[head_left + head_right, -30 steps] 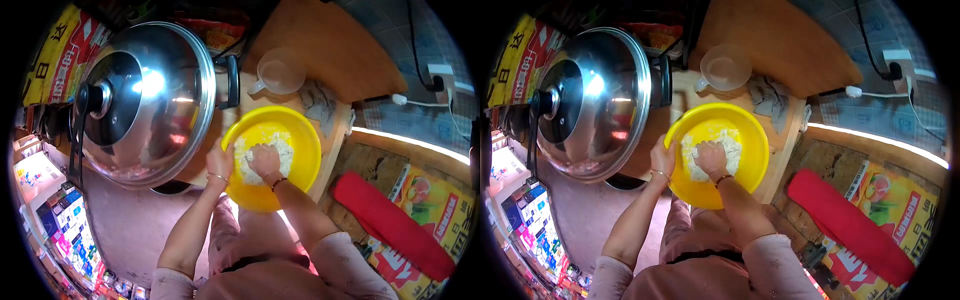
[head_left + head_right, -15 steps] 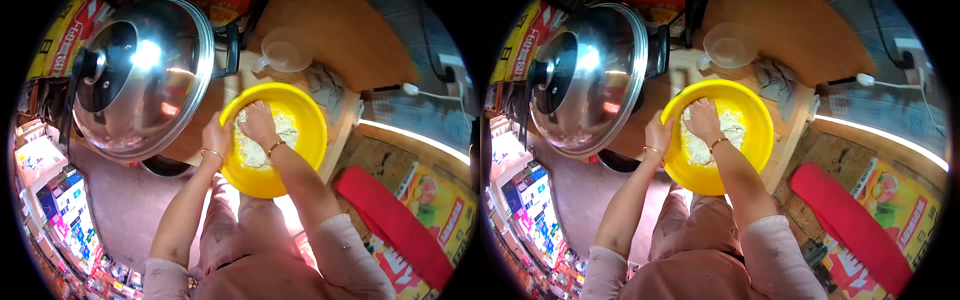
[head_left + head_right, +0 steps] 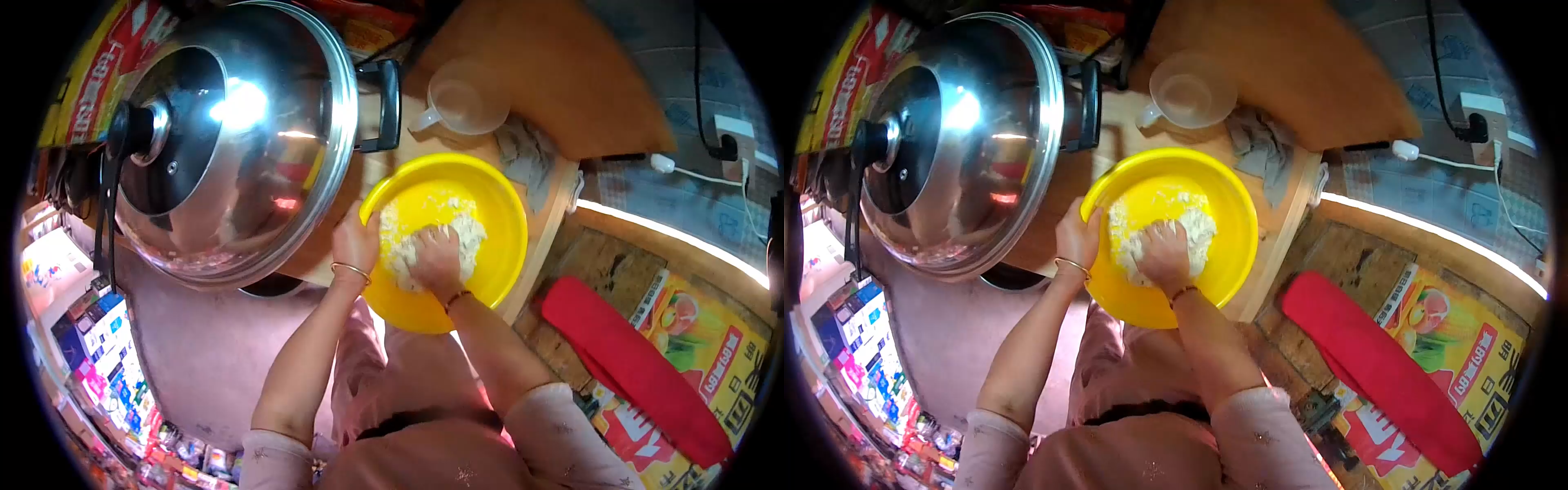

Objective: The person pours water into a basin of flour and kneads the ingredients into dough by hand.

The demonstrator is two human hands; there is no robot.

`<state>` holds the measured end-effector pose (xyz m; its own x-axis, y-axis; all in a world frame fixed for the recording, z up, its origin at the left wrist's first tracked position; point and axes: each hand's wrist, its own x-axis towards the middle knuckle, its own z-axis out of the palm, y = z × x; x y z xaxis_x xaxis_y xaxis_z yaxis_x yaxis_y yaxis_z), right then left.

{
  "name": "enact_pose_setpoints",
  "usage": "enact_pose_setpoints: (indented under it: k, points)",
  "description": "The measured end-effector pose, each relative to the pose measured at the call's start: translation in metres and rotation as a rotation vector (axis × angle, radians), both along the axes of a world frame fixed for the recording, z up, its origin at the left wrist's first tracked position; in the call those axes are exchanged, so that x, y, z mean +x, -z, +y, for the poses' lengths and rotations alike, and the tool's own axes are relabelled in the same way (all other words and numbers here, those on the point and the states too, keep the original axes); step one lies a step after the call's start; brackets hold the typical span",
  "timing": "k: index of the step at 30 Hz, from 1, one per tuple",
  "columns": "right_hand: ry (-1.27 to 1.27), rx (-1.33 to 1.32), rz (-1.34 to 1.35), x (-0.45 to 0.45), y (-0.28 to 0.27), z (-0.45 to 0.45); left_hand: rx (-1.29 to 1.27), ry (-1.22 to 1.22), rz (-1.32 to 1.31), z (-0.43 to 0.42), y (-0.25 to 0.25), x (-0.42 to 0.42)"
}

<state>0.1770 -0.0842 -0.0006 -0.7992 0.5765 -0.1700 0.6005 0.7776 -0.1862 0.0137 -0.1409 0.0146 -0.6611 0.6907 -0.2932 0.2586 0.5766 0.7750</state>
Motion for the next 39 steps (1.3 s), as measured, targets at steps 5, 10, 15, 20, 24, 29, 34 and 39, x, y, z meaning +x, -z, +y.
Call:
enact_pose_setpoints:
  k: [5,10,15,20,24,29,34,39]
  points:
    - [0.004,-0.068,-0.145,-0.032,0.007,0.019,0.023,-0.002,0.004,0.001,-0.007,0.002]
    - [-0.197,-0.174,-0.193,-0.057,0.014,0.044,0.04,-0.005,-0.025,0.004,-0.009,-0.001]
    - [0.021,-0.314,-0.155,-0.059,0.014,0.051,-0.01,-0.01,0.002,0.002,-0.006,-0.001]
    - [0.867,-0.057,0.103,-0.048,0.027,0.08,0.039,0.01,0.018,0.0,-0.005,0.0]
    - [0.481,-0.002,0.074,-0.076,0.026,0.059,0.021,0.026,0.071,0.003,-0.005,0.0]
    - [-0.455,-0.191,0.007,-0.03,-0.005,0.013,0.001,-0.006,0.08,0.003,-0.006,0.003]
    - [0.178,-0.13,0.336,0.031,-0.029,-0.013,0.008,0.019,0.141,0.002,0.0,0.001]
    - [0.342,-0.225,-0.16,0.026,-0.002,-0.001,0.018,0.006,0.125,0.006,0.0,0.001]
